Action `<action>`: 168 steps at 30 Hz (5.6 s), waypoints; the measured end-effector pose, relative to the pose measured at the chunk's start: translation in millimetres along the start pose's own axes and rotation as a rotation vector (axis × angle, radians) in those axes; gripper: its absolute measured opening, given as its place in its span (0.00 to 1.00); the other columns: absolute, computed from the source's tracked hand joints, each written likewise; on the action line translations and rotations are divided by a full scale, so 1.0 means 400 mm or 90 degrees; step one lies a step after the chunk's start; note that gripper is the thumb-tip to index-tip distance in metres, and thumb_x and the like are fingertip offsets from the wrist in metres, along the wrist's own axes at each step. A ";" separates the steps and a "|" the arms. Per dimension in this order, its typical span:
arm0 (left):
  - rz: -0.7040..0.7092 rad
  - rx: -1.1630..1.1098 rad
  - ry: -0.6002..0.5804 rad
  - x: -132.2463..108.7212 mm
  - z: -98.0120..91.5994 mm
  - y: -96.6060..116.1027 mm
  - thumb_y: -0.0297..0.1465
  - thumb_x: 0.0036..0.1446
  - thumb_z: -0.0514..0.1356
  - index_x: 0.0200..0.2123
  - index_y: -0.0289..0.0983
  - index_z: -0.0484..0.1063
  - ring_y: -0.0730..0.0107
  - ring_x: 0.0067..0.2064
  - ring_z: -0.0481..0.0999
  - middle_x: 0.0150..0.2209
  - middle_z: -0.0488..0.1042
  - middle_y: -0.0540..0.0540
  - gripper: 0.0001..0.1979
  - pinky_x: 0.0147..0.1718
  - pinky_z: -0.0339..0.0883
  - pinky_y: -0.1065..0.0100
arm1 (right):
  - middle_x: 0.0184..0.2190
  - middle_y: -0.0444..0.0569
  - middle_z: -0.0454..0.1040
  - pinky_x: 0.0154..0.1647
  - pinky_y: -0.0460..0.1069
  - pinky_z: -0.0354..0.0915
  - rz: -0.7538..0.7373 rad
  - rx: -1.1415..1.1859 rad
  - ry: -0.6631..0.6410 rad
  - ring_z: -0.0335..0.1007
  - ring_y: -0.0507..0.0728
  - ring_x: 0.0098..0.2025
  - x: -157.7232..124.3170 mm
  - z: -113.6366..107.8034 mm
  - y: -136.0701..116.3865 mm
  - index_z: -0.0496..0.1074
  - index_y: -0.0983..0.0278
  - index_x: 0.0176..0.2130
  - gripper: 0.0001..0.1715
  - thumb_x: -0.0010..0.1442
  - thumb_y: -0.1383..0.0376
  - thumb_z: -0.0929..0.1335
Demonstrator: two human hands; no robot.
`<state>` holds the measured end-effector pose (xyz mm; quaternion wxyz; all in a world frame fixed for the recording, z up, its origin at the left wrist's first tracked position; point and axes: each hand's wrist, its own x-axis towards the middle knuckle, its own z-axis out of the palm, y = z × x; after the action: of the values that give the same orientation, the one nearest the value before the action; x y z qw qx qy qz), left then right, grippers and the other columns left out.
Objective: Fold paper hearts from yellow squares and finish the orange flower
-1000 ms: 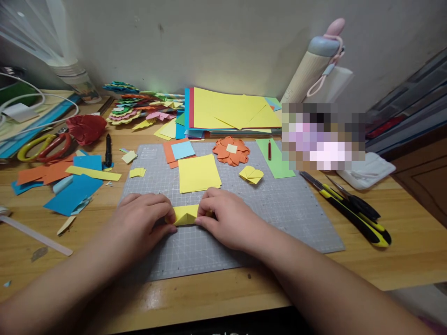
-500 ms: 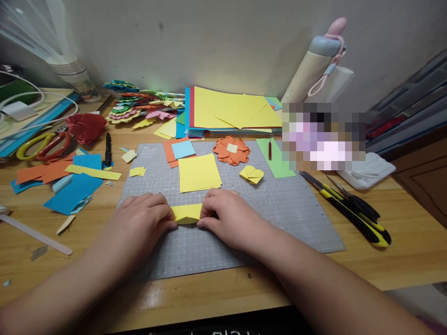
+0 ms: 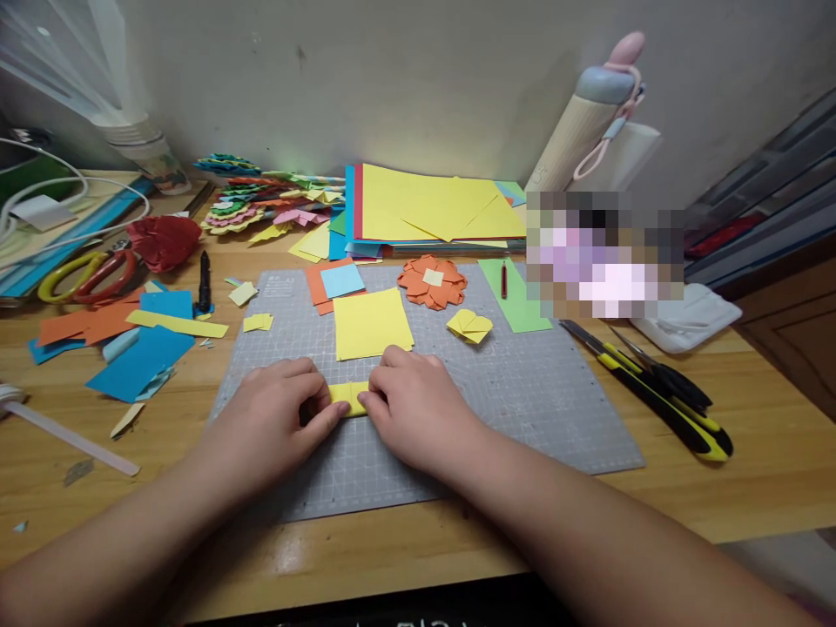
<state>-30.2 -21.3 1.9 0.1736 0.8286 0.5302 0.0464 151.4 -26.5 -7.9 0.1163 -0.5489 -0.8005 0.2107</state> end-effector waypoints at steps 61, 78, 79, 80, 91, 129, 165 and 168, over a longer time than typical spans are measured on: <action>0.122 0.126 -0.005 -0.010 0.011 -0.006 0.25 0.59 0.51 0.40 0.44 0.72 0.58 0.40 0.67 0.35 0.71 0.48 0.12 0.35 0.56 0.60 | 0.28 0.49 0.75 0.31 0.52 0.51 -0.374 -0.207 -0.008 0.64 0.55 0.28 -0.036 0.023 -0.027 0.73 0.69 0.33 0.19 0.66 0.64 0.58; 0.116 0.088 0.024 -0.006 0.019 -0.019 0.22 0.59 0.49 0.43 0.45 0.73 0.58 0.40 0.67 0.36 0.72 0.48 0.18 0.36 0.56 0.60 | 0.33 0.48 0.76 0.25 0.51 0.53 -0.450 -0.104 0.052 0.62 0.54 0.24 -0.123 0.018 -0.075 0.70 0.64 0.33 0.18 0.64 0.62 0.56; 0.117 0.084 0.021 -0.007 0.018 -0.018 0.22 0.59 0.49 0.43 0.45 0.73 0.58 0.40 0.67 0.37 0.73 0.48 0.17 0.36 0.57 0.59 | 0.38 0.50 0.77 0.26 0.51 0.54 -0.392 -0.095 0.082 0.64 0.54 0.25 -0.133 0.018 -0.073 0.70 0.65 0.34 0.17 0.64 0.62 0.56; 0.118 0.080 0.021 -0.008 0.017 -0.018 0.23 0.60 0.49 0.43 0.45 0.73 0.58 0.41 0.68 0.37 0.73 0.48 0.17 0.36 0.57 0.59 | 0.41 0.52 0.76 0.26 0.51 0.55 -0.327 -0.095 0.110 0.66 0.54 0.25 -0.140 0.022 -0.071 0.69 0.66 0.39 0.17 0.64 0.63 0.56; 0.129 0.141 0.046 -0.013 0.020 -0.008 0.25 0.60 0.50 0.41 0.44 0.73 0.56 0.40 0.69 0.36 0.72 0.48 0.14 0.36 0.58 0.59 | 0.27 0.50 0.79 0.18 0.50 0.46 -0.046 -0.237 0.067 0.72 0.57 0.21 -0.142 0.083 -0.098 0.61 0.69 0.56 0.23 0.64 0.65 0.56; 0.042 -0.385 -0.021 0.009 -0.021 -0.012 0.40 0.56 0.57 0.28 0.36 0.73 0.69 0.30 0.68 0.27 0.72 0.49 0.13 0.30 0.59 0.68 | 0.21 0.40 0.60 0.22 0.45 0.52 -0.069 0.498 -0.125 0.54 0.48 0.22 0.007 -0.024 0.021 0.63 0.64 0.25 0.13 0.58 0.60 0.64; -0.133 -0.750 0.040 0.041 -0.018 0.014 0.34 0.52 0.56 0.25 0.36 0.67 0.76 0.23 0.60 0.20 0.62 0.56 0.08 0.23 0.51 0.74 | 0.22 0.40 0.65 0.21 0.45 0.61 0.054 0.813 -0.098 0.61 0.49 0.22 0.031 -0.007 0.033 0.67 0.64 0.31 0.14 0.55 0.55 0.68; -0.114 -0.774 0.004 0.039 -0.022 0.019 0.32 0.50 0.58 0.32 0.37 0.68 0.75 0.25 0.65 0.23 0.68 0.55 0.06 0.24 0.55 0.74 | 0.21 0.40 0.67 0.22 0.46 0.62 0.053 0.816 -0.126 0.65 0.50 0.22 0.029 -0.003 0.036 0.67 0.64 0.31 0.13 0.57 0.56 0.67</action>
<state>-19.3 -7.9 11.0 0.6167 0.5333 0.4772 0.3279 159.4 -11.3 -14.1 0.3383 -0.3794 -0.5011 0.7004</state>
